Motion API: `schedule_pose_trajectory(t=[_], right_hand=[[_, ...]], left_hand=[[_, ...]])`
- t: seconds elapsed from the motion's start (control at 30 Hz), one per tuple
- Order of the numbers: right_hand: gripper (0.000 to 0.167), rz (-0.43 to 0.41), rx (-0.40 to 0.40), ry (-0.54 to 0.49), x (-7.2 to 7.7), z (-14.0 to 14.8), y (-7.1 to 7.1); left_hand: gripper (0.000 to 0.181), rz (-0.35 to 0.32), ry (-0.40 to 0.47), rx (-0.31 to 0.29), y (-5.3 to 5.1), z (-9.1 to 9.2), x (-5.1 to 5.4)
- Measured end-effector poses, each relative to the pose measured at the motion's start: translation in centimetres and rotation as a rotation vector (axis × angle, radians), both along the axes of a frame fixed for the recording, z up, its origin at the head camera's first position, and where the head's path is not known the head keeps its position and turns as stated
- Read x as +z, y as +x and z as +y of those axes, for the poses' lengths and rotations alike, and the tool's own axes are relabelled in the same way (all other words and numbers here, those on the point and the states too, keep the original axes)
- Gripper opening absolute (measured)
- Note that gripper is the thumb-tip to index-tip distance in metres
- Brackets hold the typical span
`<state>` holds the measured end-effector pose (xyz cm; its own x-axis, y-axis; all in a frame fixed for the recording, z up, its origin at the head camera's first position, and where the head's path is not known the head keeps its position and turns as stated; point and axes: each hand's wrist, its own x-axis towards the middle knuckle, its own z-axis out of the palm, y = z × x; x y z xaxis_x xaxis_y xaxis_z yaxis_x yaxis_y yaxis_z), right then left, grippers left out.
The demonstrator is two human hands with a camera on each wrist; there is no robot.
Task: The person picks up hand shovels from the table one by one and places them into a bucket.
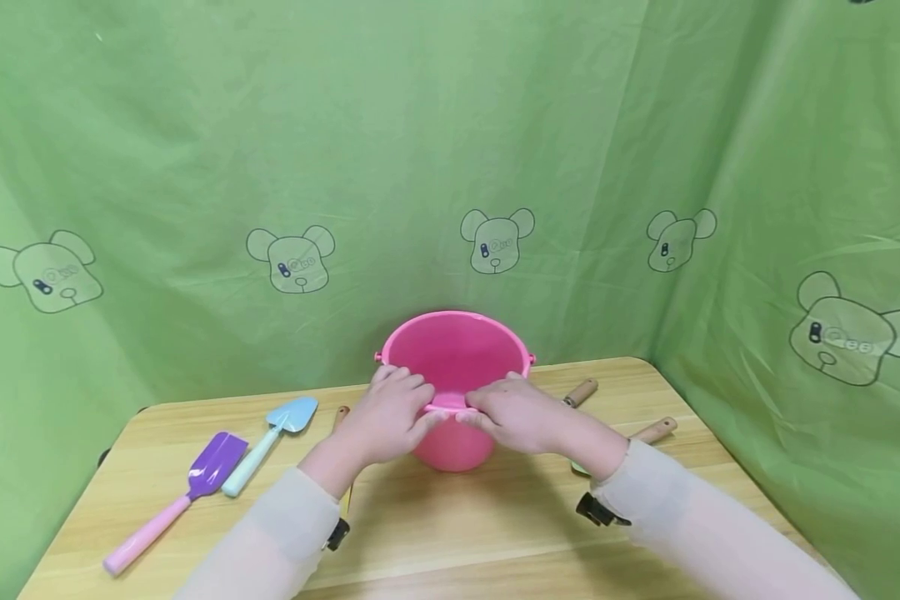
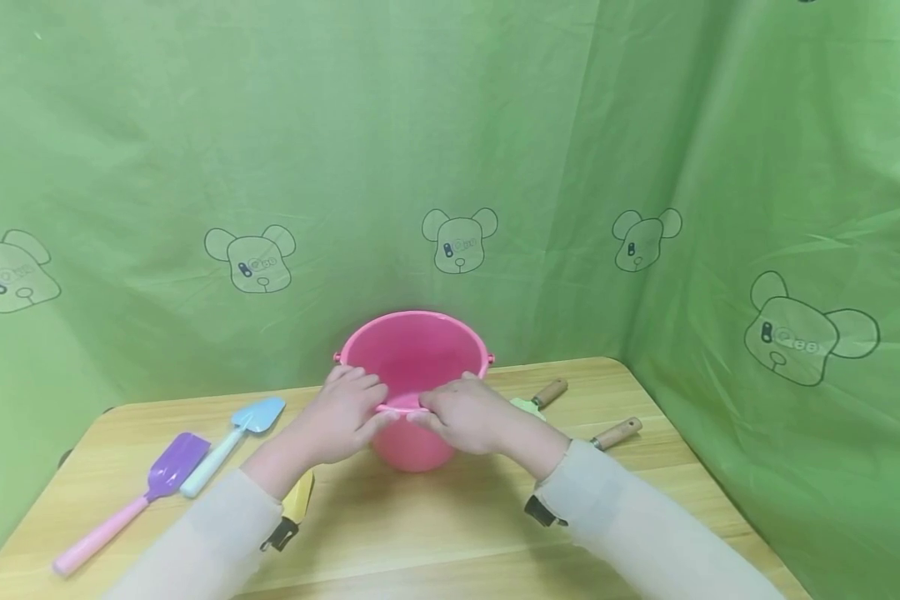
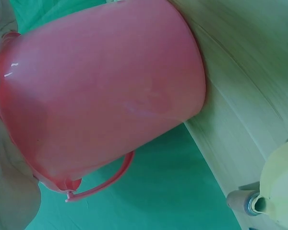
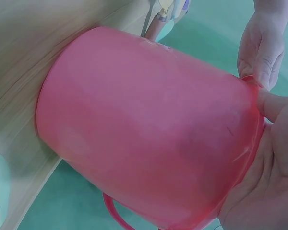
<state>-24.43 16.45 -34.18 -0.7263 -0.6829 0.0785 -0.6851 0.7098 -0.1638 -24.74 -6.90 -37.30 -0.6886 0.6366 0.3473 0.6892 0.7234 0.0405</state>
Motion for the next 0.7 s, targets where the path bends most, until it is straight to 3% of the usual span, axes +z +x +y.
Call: schedule_pose_trajectory(t=[0.7], right_hand=[[0.033,0.016,0.034,-0.002,-0.1,-1.6,0.1]], left_hand=[[0.035,0.010,0.036,-0.003,0.5,-1.5,0.0]])
